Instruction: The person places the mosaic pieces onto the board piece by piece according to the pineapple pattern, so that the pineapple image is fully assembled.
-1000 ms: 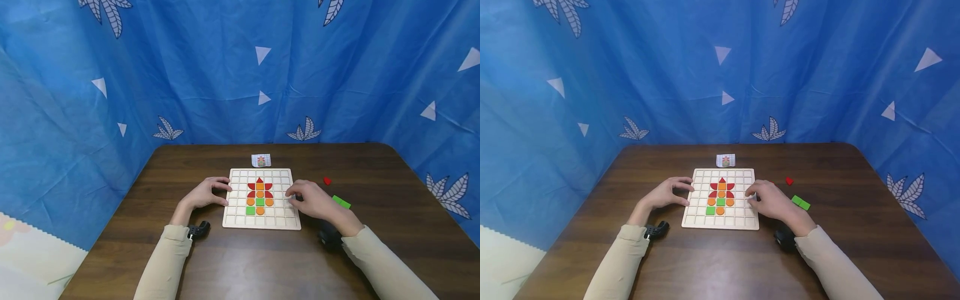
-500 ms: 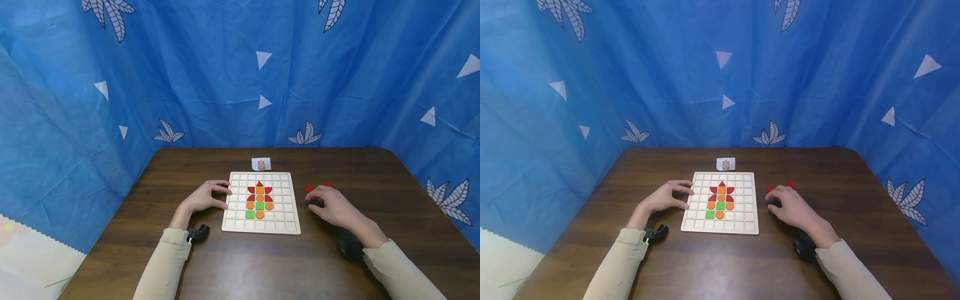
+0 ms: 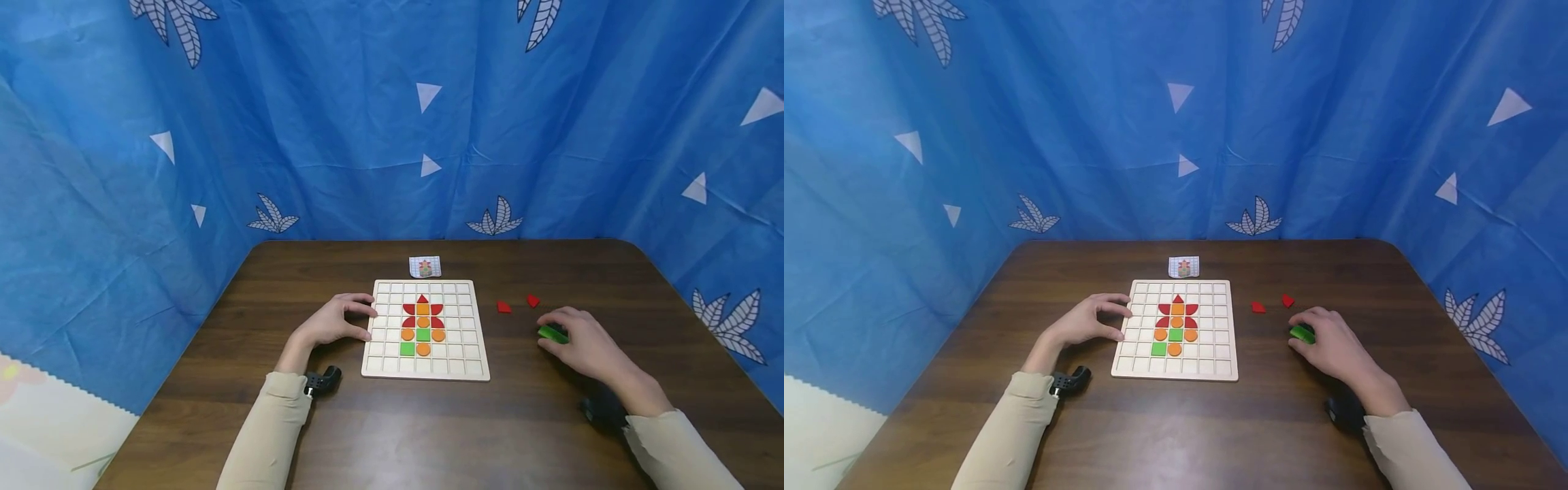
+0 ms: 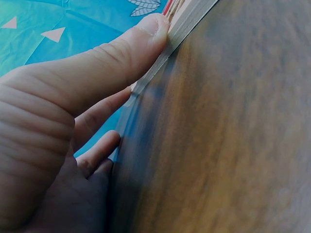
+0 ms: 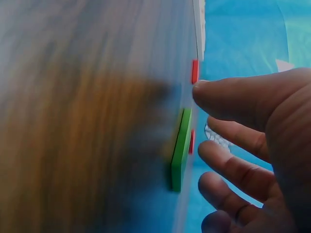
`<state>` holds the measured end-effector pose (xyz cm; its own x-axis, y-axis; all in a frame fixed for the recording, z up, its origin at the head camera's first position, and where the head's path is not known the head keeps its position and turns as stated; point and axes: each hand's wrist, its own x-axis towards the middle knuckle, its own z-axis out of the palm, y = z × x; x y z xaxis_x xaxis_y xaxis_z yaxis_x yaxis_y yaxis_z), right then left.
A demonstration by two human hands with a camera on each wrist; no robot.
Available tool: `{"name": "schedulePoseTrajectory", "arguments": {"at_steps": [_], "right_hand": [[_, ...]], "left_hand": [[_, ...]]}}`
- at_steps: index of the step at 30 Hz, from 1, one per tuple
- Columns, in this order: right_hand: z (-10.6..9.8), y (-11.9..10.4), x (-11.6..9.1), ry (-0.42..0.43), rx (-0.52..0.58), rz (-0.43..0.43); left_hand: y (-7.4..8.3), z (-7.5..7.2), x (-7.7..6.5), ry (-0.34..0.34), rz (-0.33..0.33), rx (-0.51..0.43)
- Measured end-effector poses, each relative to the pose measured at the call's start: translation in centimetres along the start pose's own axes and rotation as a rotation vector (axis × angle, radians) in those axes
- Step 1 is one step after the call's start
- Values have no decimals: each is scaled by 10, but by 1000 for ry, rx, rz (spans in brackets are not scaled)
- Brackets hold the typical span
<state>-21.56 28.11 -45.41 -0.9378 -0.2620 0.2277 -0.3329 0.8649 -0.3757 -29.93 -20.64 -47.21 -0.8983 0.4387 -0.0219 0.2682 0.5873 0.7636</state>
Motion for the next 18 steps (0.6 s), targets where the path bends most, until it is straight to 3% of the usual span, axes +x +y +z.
{"name": "schedulePoseTrajectory", "arguments": {"at_steps": [11, 18], "right_hand": [[-8, 17, -15, -61, 10, 98], [-10, 14, -16, -52, 7, 87]], "left_hand": [[0, -1, -1, 0, 2, -2], [-1, -1, 0, 0, 12, 3]]}}
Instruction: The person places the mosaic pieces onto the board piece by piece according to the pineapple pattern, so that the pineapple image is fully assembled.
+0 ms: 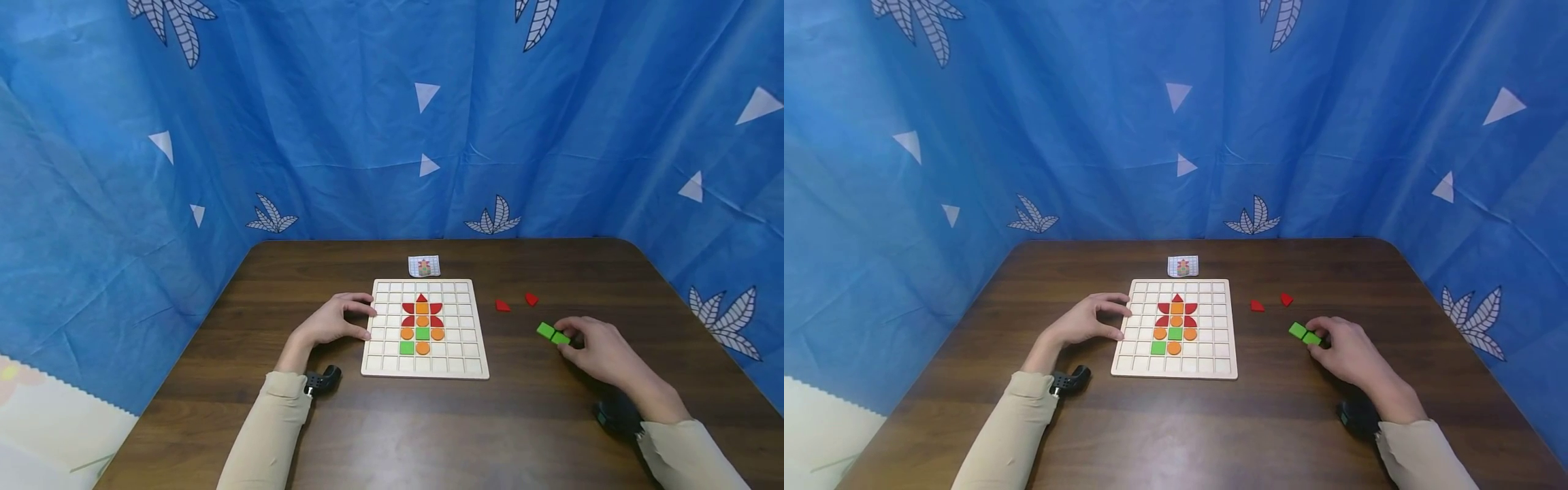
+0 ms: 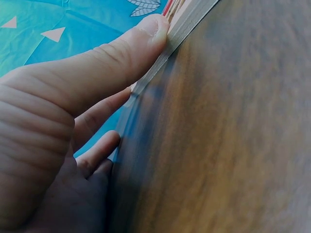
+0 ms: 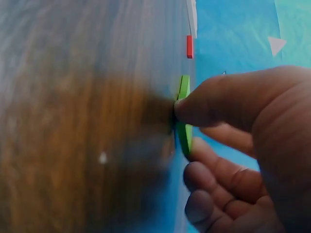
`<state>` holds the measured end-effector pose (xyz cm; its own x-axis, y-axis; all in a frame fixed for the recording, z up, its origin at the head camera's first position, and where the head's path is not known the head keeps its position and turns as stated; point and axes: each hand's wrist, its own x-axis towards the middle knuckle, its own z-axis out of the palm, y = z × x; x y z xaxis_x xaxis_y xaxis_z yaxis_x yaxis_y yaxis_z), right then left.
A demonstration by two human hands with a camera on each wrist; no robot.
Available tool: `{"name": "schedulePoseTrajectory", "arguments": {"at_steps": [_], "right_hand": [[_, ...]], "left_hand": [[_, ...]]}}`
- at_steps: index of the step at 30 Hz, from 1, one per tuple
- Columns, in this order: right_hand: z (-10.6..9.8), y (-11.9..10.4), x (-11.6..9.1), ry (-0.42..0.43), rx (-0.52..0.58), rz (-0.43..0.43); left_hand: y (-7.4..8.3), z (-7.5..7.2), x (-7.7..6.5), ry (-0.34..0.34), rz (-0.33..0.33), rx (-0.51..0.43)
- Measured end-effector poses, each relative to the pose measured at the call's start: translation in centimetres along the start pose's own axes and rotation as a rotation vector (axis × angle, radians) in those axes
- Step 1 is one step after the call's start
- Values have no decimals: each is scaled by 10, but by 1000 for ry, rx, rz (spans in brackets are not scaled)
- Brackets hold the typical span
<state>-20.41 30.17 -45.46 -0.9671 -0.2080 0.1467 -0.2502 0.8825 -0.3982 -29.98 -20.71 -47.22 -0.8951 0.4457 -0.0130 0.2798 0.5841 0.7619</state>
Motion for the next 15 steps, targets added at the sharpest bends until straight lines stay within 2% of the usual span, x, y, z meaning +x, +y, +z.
{"name": "schedulePoseTrajectory", "arguments": {"at_steps": [5, 15], "right_hand": [[0, -7, 1, 46, 10, -22], [12, -39, 17, -14, 40, -109]], "left_hand": [[1, 0, 0, 3, 1, -4], [1, 1, 0, -1, 8, -12]]}}
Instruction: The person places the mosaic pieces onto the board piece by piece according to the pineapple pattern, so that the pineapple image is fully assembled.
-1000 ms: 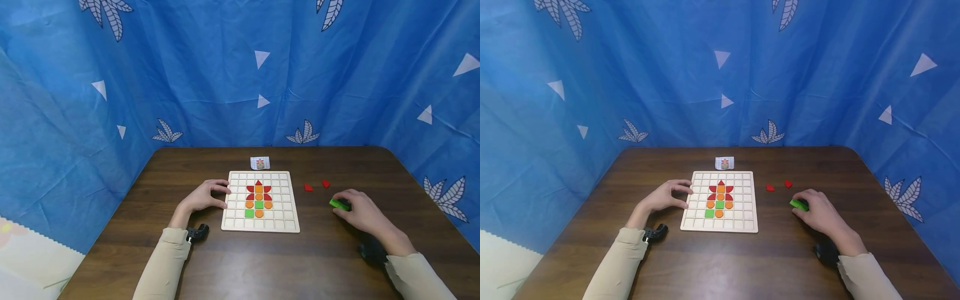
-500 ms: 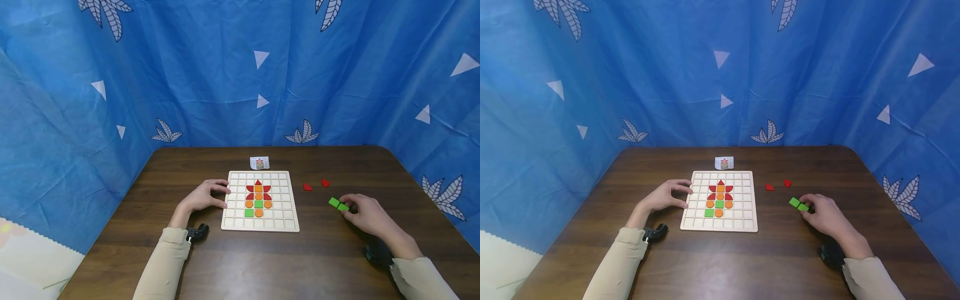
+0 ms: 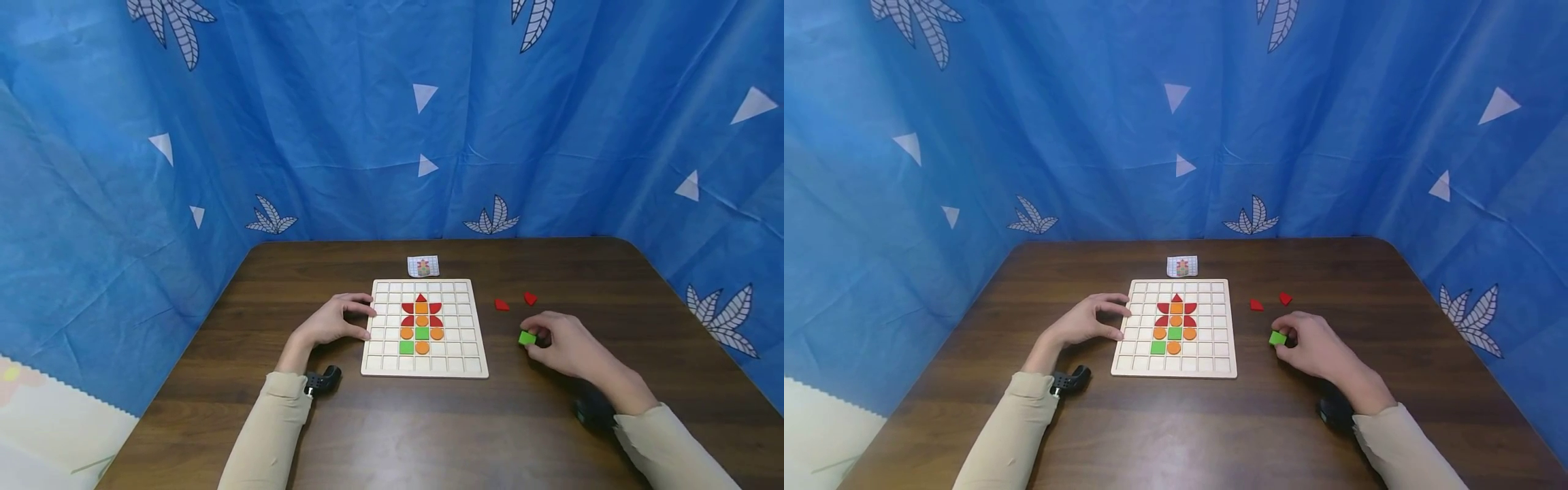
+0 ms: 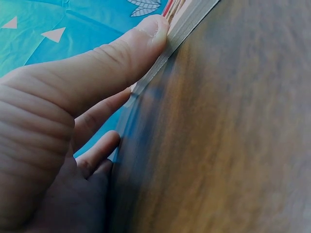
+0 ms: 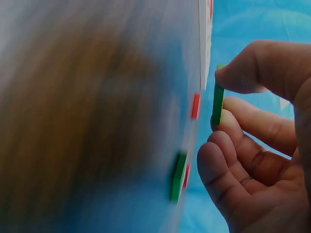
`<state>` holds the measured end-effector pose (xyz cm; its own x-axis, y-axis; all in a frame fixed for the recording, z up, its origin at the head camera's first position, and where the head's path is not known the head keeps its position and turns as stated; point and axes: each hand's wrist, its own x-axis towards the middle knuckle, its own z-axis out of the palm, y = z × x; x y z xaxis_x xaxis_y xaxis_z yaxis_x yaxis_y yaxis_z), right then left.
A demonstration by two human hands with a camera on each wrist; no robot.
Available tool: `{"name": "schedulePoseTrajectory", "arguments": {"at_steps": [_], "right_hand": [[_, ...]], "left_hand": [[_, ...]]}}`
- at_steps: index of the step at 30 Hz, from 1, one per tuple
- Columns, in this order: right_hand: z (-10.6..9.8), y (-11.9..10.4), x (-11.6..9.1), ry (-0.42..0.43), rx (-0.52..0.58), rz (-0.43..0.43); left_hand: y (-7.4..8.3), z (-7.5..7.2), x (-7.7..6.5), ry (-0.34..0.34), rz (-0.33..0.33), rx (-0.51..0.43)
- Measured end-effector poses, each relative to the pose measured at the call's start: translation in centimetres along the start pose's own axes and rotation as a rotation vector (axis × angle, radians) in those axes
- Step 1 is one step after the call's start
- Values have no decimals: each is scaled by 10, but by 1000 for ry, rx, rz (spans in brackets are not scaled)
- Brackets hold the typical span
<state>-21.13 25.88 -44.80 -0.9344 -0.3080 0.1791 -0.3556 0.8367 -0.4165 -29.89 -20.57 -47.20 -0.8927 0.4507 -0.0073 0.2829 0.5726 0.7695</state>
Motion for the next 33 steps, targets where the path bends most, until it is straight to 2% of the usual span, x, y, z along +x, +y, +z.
{"name": "schedulePoseTrajectory", "arguments": {"at_steps": [7, 16, 22, 33], "right_hand": [[10, -25, 19, -66, 58, -46], [19, -58, 39, -90, 116, -94], [24, -81, 52, -164, 157, -99], [46, -104, 68, -260, 153, -134]], "left_hand": [[2, 0, -2, -4, 15, 22], [2, -1, -1, -1, 20, 37], [0, 0, -1, 1, 4, 18], [-1, -1, 0, 1, 22, 10]]}}
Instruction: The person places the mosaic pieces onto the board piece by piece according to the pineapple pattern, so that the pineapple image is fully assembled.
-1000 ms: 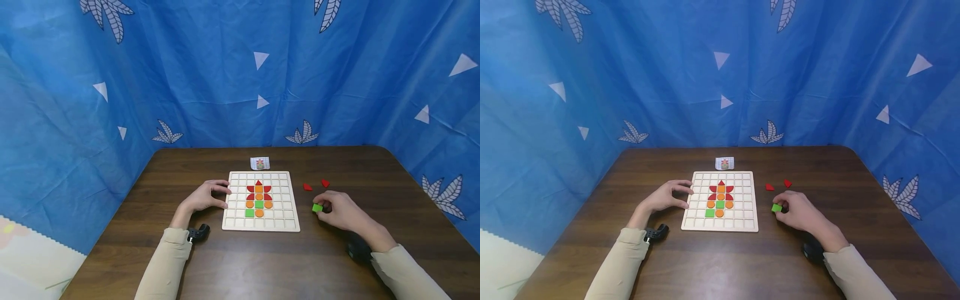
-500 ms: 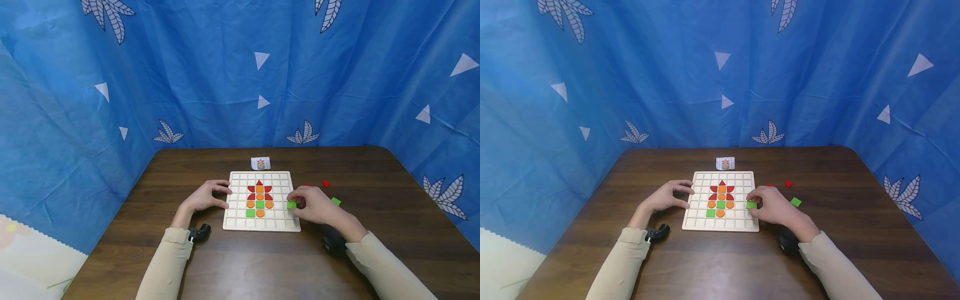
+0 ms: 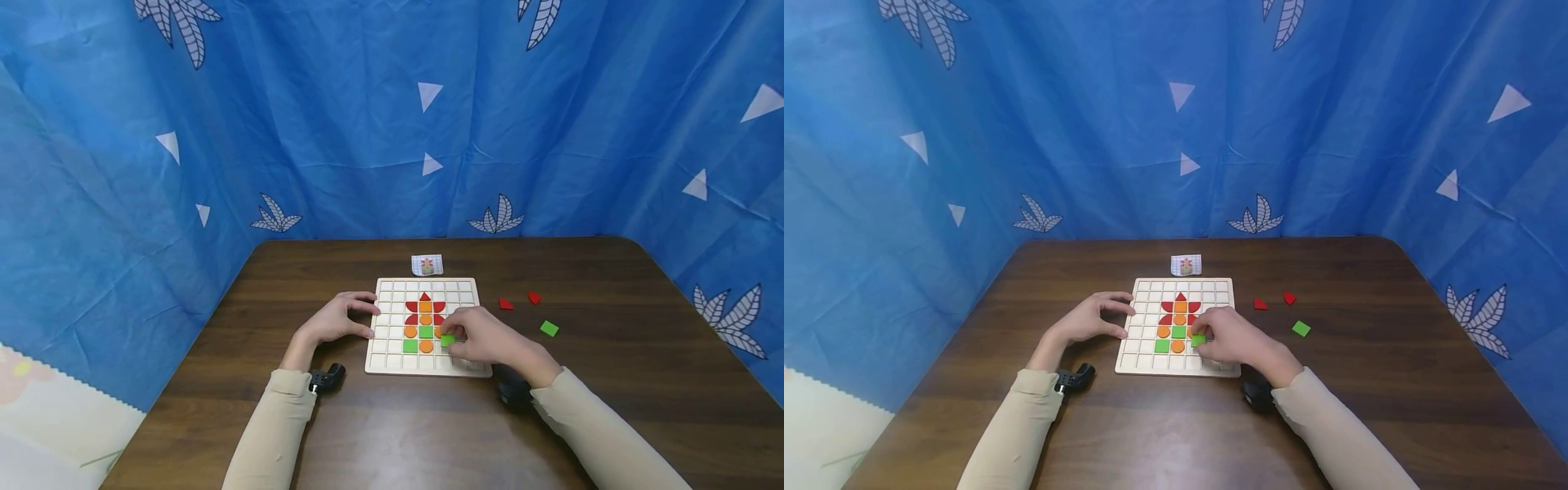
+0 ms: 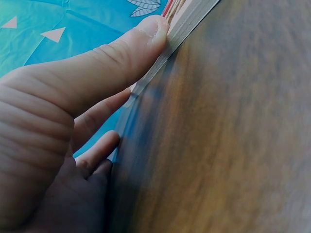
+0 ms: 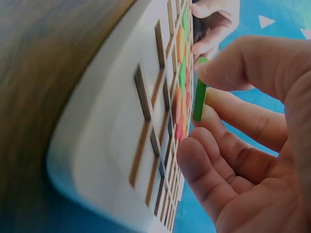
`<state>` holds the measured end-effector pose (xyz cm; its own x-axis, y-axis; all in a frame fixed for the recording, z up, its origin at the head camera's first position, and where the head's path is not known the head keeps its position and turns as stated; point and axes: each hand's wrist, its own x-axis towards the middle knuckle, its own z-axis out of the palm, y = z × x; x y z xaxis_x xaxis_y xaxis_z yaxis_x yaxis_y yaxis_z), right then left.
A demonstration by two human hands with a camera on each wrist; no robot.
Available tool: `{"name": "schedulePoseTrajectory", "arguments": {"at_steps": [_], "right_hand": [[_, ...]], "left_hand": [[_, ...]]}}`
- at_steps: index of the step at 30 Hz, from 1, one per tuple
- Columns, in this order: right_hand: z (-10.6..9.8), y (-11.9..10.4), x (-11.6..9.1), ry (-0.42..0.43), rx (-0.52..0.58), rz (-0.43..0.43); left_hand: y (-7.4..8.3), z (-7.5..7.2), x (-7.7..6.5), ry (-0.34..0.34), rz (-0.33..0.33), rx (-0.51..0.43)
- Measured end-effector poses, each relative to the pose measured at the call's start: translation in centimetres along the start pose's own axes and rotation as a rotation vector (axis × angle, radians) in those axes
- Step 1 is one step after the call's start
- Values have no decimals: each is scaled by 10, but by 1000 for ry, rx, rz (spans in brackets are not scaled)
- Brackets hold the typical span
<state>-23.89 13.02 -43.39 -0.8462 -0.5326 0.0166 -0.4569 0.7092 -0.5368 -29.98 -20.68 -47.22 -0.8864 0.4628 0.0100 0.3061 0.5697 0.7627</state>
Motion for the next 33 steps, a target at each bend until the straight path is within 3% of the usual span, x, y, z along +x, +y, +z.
{"name": "schedulePoseTrajectory", "arguments": {"at_steps": [14, 25, 28, 33], "right_hand": [[12, -3, 4, -7, -86, -74], [10, -1, 0, -31, -50, -64], [3, 5, 0, -5, -10, -21], [-14, 22, -1, 85, 19, 124]], "left_hand": [[0, -2, 1, -9, 0, 22], [-1, 0, -1, -12, -17, 12], [-1, 0, -1, -5, -17, 12], [-1, -1, 0, -8, -7, 10]]}}
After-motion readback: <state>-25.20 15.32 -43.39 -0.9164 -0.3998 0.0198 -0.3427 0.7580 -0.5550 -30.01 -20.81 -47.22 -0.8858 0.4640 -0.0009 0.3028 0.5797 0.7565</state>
